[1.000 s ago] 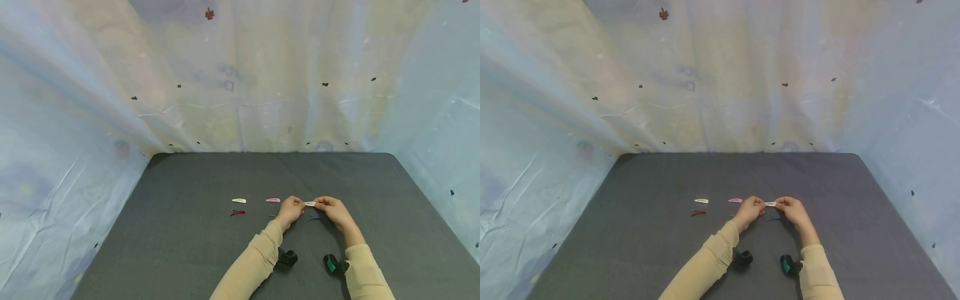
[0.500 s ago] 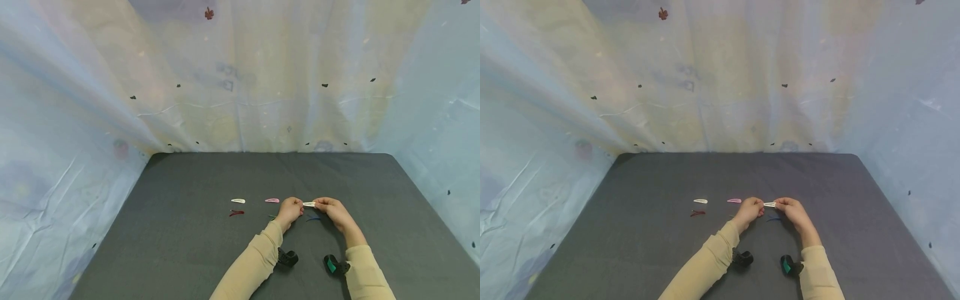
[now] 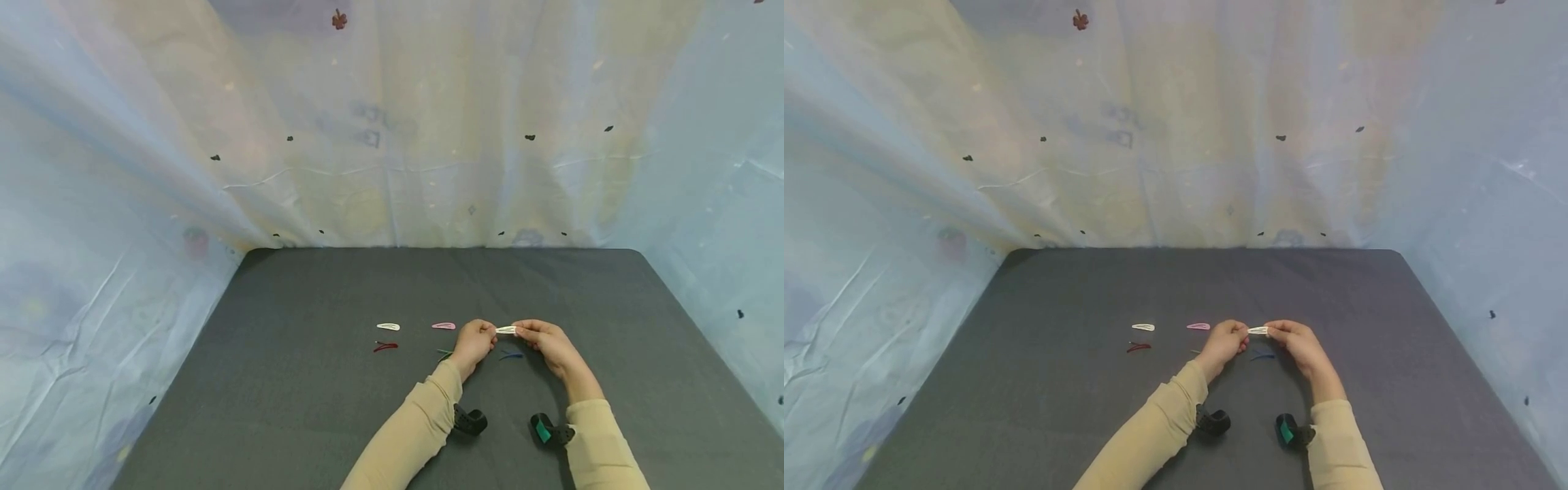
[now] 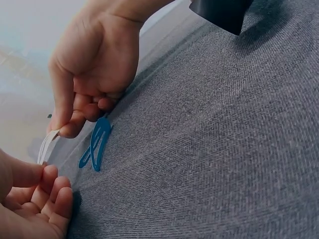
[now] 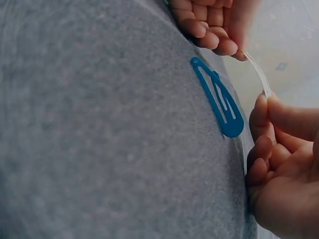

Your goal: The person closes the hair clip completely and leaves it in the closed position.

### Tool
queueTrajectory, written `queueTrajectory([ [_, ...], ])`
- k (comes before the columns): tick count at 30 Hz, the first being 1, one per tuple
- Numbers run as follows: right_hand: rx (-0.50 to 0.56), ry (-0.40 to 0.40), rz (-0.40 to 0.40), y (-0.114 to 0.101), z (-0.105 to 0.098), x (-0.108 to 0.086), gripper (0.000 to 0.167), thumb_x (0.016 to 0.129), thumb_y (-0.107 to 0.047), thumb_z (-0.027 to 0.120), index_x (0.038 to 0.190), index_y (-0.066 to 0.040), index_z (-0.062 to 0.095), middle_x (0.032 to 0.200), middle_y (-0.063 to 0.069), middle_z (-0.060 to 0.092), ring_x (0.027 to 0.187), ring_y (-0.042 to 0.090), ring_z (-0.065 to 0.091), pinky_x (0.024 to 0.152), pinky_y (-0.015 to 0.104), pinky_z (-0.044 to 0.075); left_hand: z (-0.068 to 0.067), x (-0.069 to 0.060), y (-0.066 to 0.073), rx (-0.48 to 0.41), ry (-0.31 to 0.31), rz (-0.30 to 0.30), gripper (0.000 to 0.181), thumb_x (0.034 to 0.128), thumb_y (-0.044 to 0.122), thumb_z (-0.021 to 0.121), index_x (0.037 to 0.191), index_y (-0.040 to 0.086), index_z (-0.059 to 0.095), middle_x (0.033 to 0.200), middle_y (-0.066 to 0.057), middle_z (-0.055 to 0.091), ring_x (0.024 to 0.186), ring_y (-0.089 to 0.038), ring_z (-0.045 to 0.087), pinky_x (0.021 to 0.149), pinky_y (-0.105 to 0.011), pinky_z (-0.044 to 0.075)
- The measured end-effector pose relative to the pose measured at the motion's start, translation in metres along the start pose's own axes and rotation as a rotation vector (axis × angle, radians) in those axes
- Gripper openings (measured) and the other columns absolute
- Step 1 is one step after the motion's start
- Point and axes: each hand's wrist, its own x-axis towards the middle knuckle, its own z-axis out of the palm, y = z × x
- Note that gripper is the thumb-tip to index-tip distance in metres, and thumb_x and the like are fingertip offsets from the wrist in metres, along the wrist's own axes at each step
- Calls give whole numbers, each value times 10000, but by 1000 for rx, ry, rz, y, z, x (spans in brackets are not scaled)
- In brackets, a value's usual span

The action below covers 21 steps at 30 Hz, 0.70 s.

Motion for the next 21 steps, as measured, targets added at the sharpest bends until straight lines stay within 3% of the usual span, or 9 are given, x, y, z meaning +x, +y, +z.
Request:
queueTrajectory([
  [11,-43,73,-2,1,6,3,418,943,-232,540,1228,73,523,788,-221,569,774,34,483,706,227,385,-1,-1,0,-59,32,-6,100,892,26,542,941,19,629,779,-61,620,642,-95,530,591,-197,437],
  [21,-79,177,1,0,15,5,308,929,-148,552,1131,83,539,813,-85,623,746,39,514,678,212,401,-3,1,-1,-32,12,7,165,870,27,588,1027,-2,630,837,-77,648,680,-100,579,605,-196,459],
])
